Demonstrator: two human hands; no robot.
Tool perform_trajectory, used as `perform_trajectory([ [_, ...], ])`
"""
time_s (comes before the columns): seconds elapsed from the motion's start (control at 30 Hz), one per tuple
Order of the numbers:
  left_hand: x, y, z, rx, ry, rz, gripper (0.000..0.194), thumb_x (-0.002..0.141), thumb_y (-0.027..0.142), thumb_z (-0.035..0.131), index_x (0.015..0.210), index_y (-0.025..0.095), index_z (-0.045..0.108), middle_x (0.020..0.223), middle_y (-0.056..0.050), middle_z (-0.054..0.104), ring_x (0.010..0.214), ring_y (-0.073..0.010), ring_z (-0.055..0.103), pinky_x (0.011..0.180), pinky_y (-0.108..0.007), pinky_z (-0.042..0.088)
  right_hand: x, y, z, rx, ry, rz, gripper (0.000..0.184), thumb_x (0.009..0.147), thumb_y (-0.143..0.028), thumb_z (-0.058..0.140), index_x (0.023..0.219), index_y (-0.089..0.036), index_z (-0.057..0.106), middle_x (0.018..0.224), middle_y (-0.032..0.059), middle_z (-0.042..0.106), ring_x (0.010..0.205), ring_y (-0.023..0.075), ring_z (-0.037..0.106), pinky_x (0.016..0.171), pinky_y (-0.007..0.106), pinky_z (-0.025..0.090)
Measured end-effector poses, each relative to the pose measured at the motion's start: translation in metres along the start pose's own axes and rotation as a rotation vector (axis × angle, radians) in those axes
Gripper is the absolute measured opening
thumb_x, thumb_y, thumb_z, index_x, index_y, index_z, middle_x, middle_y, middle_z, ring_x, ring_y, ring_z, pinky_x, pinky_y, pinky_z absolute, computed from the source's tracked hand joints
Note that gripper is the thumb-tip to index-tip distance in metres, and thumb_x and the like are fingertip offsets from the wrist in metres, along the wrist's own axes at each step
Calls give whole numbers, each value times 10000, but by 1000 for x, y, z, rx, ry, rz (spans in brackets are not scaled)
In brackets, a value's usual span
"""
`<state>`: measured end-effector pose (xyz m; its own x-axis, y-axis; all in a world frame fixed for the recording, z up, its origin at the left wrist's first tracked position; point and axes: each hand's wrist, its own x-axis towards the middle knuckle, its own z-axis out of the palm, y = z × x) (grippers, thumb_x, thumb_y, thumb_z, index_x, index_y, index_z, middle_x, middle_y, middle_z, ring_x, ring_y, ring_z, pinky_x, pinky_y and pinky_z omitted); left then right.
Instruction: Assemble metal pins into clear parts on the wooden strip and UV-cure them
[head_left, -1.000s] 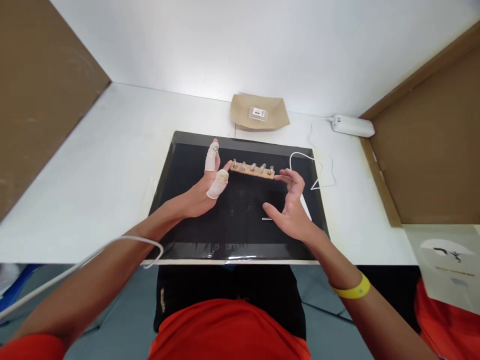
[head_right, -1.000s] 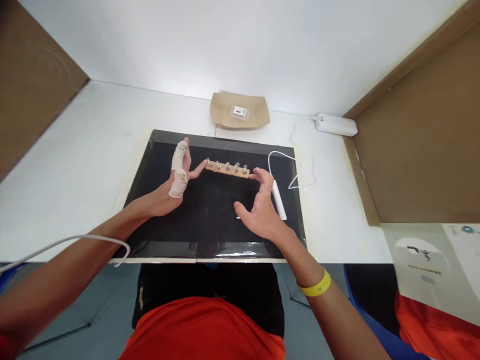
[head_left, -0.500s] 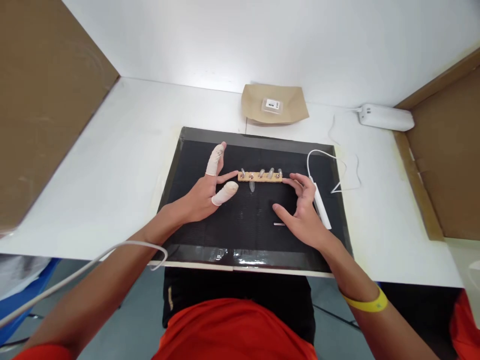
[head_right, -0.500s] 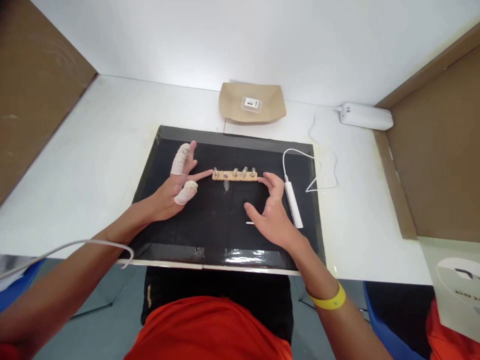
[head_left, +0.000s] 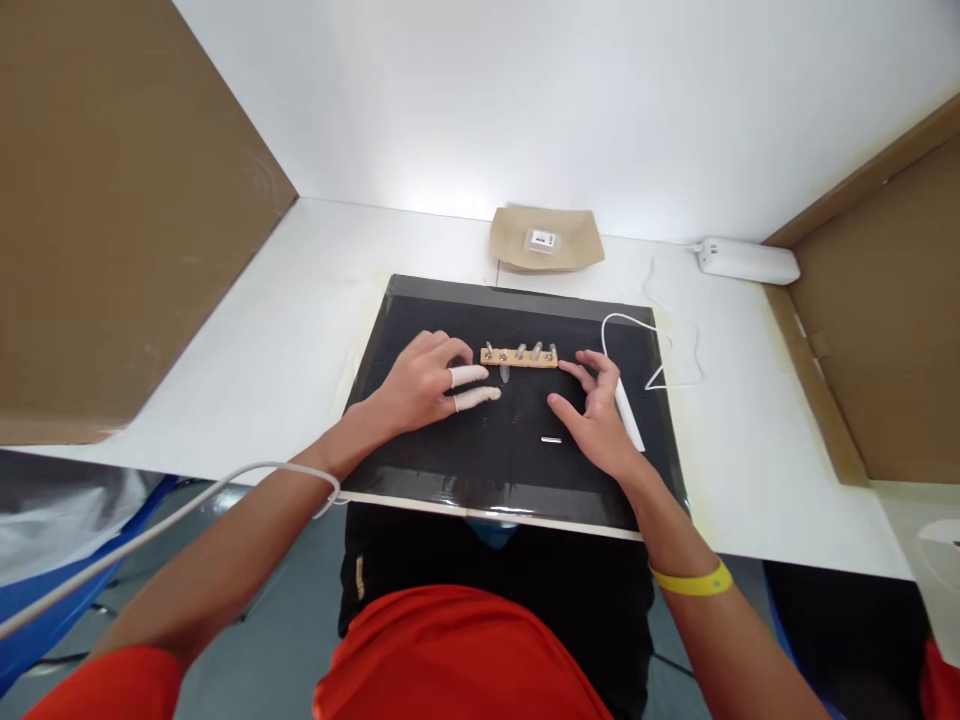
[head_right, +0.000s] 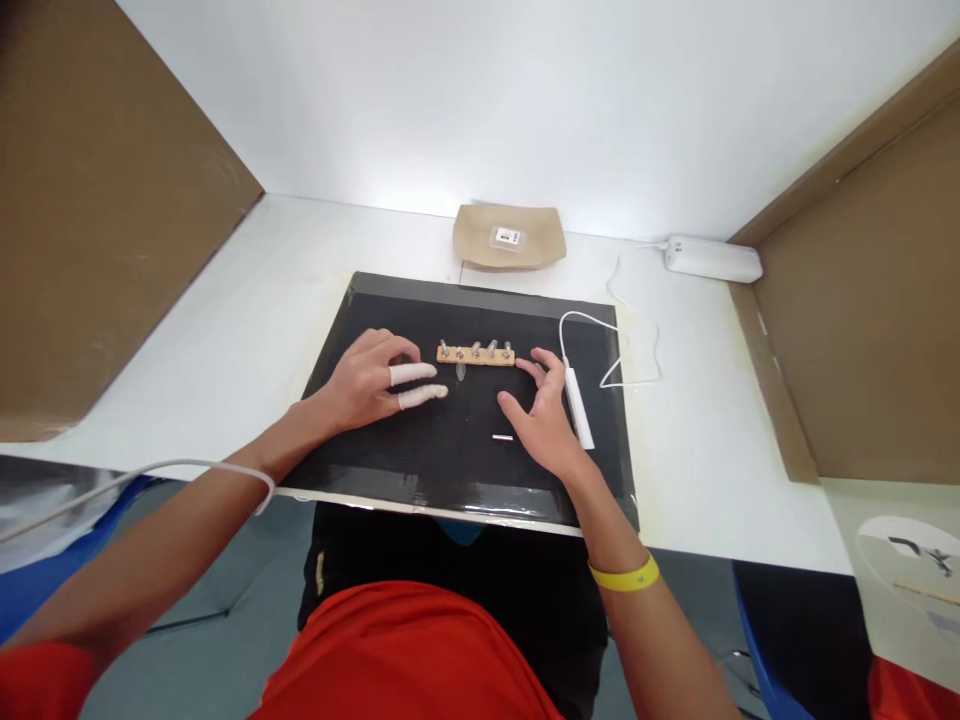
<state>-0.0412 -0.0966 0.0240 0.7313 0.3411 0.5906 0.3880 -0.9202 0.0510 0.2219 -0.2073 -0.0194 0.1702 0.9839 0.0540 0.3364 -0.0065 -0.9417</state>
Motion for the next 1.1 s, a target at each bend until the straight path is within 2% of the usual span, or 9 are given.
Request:
perform_trajectory([
  [0.07, 5, 9, 5, 59, -51, 61, 305, 995, 472, 629, 896, 225, 778, 775, -27, 703, 645, -135, 625, 596, -286, 429, -1, 0, 0, 6, 0, 0, 652, 898, -383, 646, 1372, -324, 203, 1535, 167, 282, 1469, 292, 471, 1242, 606, 359],
  [0.13, 9, 17, 12, 110, -129, 58, 368, 1028, 503, 558, 982, 216, 784, 668, -9, 665, 571, -138, 615, 519, -297, 348, -2, -1, 0, 10, 1, -13, 645, 902, -377, 646, 1373, -326, 208, 1535, 163, 281, 1467, 283, 474, 1241, 593, 366],
  [0.23, 12, 24, 22, 169, -237, 2, 463, 1047, 556, 485, 1070, 197, 777, 556, -3, 641, 525, -167, 634, 502, -314, 303, -2, -1, 1, 15, 4, -23, 630, 909, -370, 645, 1374, -326, 223, 1525, 155, 295, 1467, 271, 476, 1243, 574, 370],
  [0.43, 9, 27, 32, 204, -362, -120, 493, 1061, 550, 453, 963, 179, 763, 586, -42, 698, 565, -197, 688, 513, -325, 279, -4, -1, 2, 33, 53, -47, 606, 900, -366, 670, 1367, -322, 287, 1508, 135, 350, 1424, 270, 523, 1213, 552, 417],
  [0.67, 6, 31, 37, 190, -271, -171, 394, 1063, 429, 497, 873, 200, 756, 609, -15, 714, 563, -164, 677, 509, -319, 279, -4, 1, 1, 110, 88, -34, 565, 915, -366, 679, 1362, -345, 333, 1509, 101, 378, 1376, 262, 583, 1172, 530, 460],
  [0.83, 4, 33, 22, 201, -118, -176, 318, 1045, 385, 534, 930, 228, 786, 660, -2, 695, 580, -135, 613, 519, -301, 319, -5, 2, 3, 109, 106, -40, 555, 911, -379, 680, 1353, -337, 347, 1499, 106, 389, 1347, 263, 594, 1157, 537, 469],
  [0.93, 8, 28, 3, 124, -144, -175, 296, 1036, 392, 552, 962, 241, 796, 906, -47, 743, 761, -149, 643, 639, -294, 425, -6, 1, 3, 105, 113, -43, 555, 906, -386, 673, 1347, -331, 341, 1491, 116, 389, 1296, 261, 617, 1132, 545, 489],
  [1.0, 14, 22, -9, 9, -237, -141, 264, 1025, 375, 569, 981, 247, 796, 1107, -71, 751, 1008, -197, 665, 857, -358, 472, -7, 0, 2, 105, 119, -52, 552, 904, -385, 670, 1343, -329, 340, 1480, 121, 395, 1270, 264, 626, 1115, 554, 500],
  [1.1, 29, 7, -22, -90, -361, -168, 249, 1000, 393, 604, 899, 266, 793, 1305, -66, 719, 1305, -286, 565, 1037, -497, 363, -9, 0, 1, 97, 146, -90, 541, 907, -372, 660, 1344, -328, 343, 1462, 120, 415, 1246, 258, 632, 1120, 562, 492],
])
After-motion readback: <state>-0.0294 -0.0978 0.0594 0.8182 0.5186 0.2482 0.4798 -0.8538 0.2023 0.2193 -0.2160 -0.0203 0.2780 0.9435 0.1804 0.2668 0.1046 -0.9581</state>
